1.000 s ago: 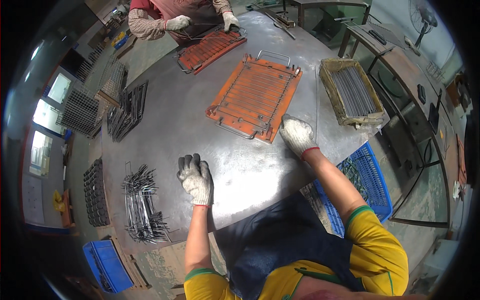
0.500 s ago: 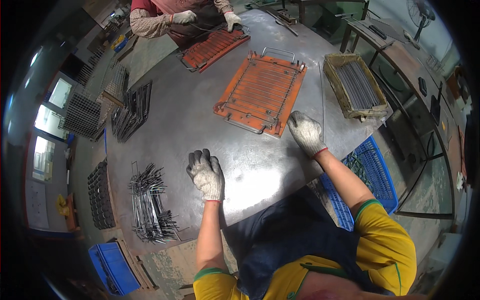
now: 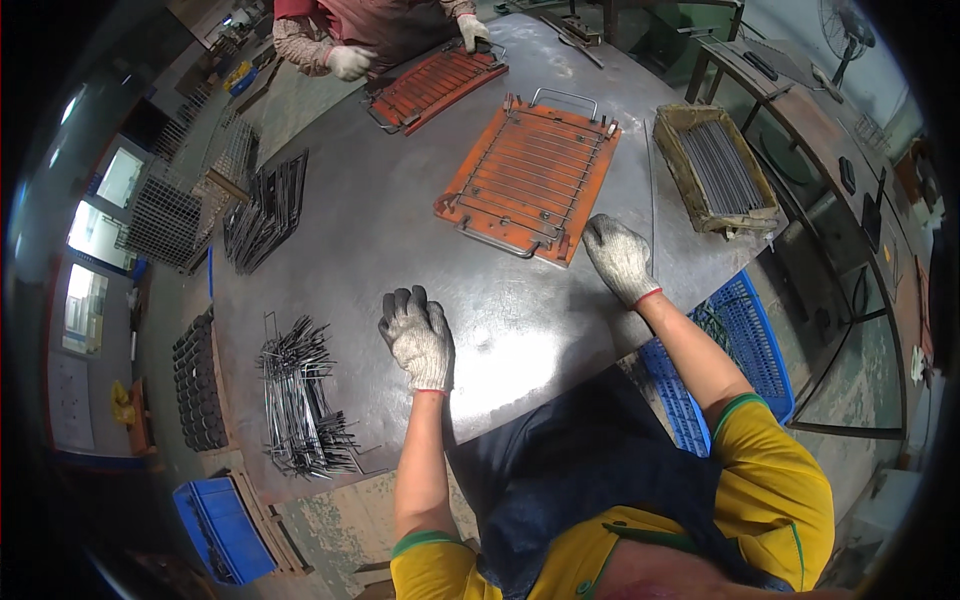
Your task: The person assembles metal frames by inserting thin metal rods into slots on a red jig. They pick up rods from a pile, place them into the jig, and then remove the completed frame to place it on a stack. The process is repeated continuously throughout the video.
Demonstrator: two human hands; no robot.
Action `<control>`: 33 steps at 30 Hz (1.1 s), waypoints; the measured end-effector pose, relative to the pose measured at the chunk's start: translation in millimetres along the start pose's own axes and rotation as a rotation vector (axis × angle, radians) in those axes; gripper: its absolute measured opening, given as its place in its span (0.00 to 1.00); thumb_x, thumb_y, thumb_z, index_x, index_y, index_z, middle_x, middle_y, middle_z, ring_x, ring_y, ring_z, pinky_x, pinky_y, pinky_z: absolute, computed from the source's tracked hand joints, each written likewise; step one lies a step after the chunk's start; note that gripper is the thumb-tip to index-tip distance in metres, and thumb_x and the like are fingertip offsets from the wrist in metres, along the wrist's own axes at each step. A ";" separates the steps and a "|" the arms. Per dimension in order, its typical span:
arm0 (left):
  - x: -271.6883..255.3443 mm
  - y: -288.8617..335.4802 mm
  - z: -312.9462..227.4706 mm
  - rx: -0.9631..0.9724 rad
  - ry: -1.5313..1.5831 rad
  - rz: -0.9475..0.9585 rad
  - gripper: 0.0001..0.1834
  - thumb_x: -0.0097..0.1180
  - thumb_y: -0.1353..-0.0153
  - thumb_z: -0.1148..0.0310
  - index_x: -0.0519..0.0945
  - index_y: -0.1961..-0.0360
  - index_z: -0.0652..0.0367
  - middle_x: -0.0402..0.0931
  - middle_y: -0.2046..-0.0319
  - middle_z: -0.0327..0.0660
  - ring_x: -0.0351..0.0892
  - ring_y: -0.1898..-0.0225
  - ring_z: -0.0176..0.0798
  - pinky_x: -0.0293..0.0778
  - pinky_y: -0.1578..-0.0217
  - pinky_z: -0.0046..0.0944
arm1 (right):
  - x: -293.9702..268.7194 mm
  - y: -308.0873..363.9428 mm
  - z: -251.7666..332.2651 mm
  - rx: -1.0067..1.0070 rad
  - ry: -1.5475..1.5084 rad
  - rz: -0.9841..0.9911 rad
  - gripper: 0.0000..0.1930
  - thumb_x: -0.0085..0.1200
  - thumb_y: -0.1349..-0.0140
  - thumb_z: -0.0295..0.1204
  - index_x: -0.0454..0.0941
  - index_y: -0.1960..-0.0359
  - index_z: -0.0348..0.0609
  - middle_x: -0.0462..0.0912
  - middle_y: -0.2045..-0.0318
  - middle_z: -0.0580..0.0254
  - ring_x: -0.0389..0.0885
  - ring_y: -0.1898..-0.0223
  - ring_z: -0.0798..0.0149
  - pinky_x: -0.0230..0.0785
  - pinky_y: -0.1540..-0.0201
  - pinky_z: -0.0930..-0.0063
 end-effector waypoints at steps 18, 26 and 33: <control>18.0 -34.2 -81.3 0.375 0.143 0.161 0.35 0.57 0.43 0.55 0.64 0.38 0.63 0.60 0.38 0.57 0.54 0.33 0.60 0.48 0.35 0.59 | 10.8 -2.4 -6.9 0.008 0.032 0.067 0.13 0.43 0.33 0.36 0.74 0.54 0.43 0.81 0.59 0.52 0.80 0.57 0.50 0.73 0.57 0.56; 48.0 -61.4 -116.6 0.420 0.165 0.138 0.41 0.56 0.44 0.43 0.64 0.38 0.63 0.62 0.39 0.55 0.54 0.33 0.60 0.49 0.36 0.64 | 5.0 4.9 8.7 -0.339 0.309 -0.124 0.10 0.47 0.37 0.31 0.78 0.58 0.44 0.82 0.61 0.55 0.82 0.62 0.53 0.76 0.61 0.61; 65.4 -112.5 -109.7 0.100 0.346 -0.017 0.31 0.57 0.39 0.54 0.67 0.40 0.63 0.65 0.42 0.54 0.62 0.38 0.55 0.58 0.38 0.54 | 7.7 -3.5 -2.9 -0.082 -0.035 -0.127 0.13 0.48 0.36 0.39 0.79 0.60 0.46 0.82 0.65 0.52 0.81 0.63 0.46 0.74 0.60 0.56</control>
Point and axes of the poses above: each hand's wrist, its own y-axis away from the middle knuckle, its own x-axis out of the palm, z = x × y, the point moved 7 cm from there along -y, towards the middle knuckle
